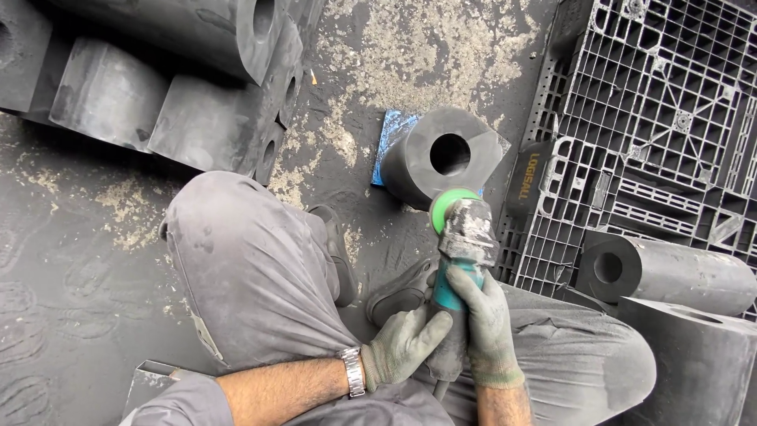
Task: A person uses a handheld angle grinder to shape and smooth various rubber industrial components on a workshop floor.
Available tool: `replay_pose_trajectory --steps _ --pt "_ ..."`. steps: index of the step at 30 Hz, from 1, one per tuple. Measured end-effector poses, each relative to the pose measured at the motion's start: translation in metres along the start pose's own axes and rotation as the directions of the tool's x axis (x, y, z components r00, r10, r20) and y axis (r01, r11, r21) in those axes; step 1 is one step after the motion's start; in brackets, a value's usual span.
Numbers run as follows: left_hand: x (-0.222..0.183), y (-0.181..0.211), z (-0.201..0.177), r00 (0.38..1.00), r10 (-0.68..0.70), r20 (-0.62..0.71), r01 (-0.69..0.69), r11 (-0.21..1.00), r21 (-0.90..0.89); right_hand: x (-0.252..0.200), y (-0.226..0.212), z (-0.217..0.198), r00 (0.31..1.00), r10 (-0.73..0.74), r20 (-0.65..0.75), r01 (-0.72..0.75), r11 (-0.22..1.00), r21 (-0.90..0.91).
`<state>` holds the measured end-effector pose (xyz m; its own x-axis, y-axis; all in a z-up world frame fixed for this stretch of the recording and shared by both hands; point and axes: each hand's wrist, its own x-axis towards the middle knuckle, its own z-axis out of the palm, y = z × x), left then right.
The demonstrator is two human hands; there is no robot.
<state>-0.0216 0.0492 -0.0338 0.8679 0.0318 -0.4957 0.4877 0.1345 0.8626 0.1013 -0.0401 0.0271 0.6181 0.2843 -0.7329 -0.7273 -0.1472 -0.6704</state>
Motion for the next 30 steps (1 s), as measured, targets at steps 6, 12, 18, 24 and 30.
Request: replay_pose_trajectory --steps 6,12,18,24,30 --pt "0.002 -0.008 0.008 0.998 0.064 0.009 -0.064 0.995 0.080 0.004 0.012 -0.015 0.998 0.047 -0.042 -0.044 0.997 0.064" --pt "0.001 0.009 -0.004 0.993 -0.088 -0.072 0.087 0.996 -0.018 0.014 -0.005 0.015 0.998 0.042 -0.046 -0.047 0.992 -0.118" --pt "0.003 -0.003 0.006 0.995 0.102 -0.010 -0.101 0.994 0.045 0.001 0.008 -0.011 0.992 0.069 -0.104 -0.060 0.995 0.084" --pt "0.002 0.018 -0.006 0.995 -0.100 -0.020 0.100 0.994 -0.034 0.015 -0.005 0.012 0.999 0.042 0.023 -0.042 0.999 -0.006" --pt "0.004 0.010 0.000 0.997 0.074 -0.021 -0.075 0.996 -0.044 0.004 0.000 -0.003 0.987 0.066 -0.146 -0.065 0.998 0.017"
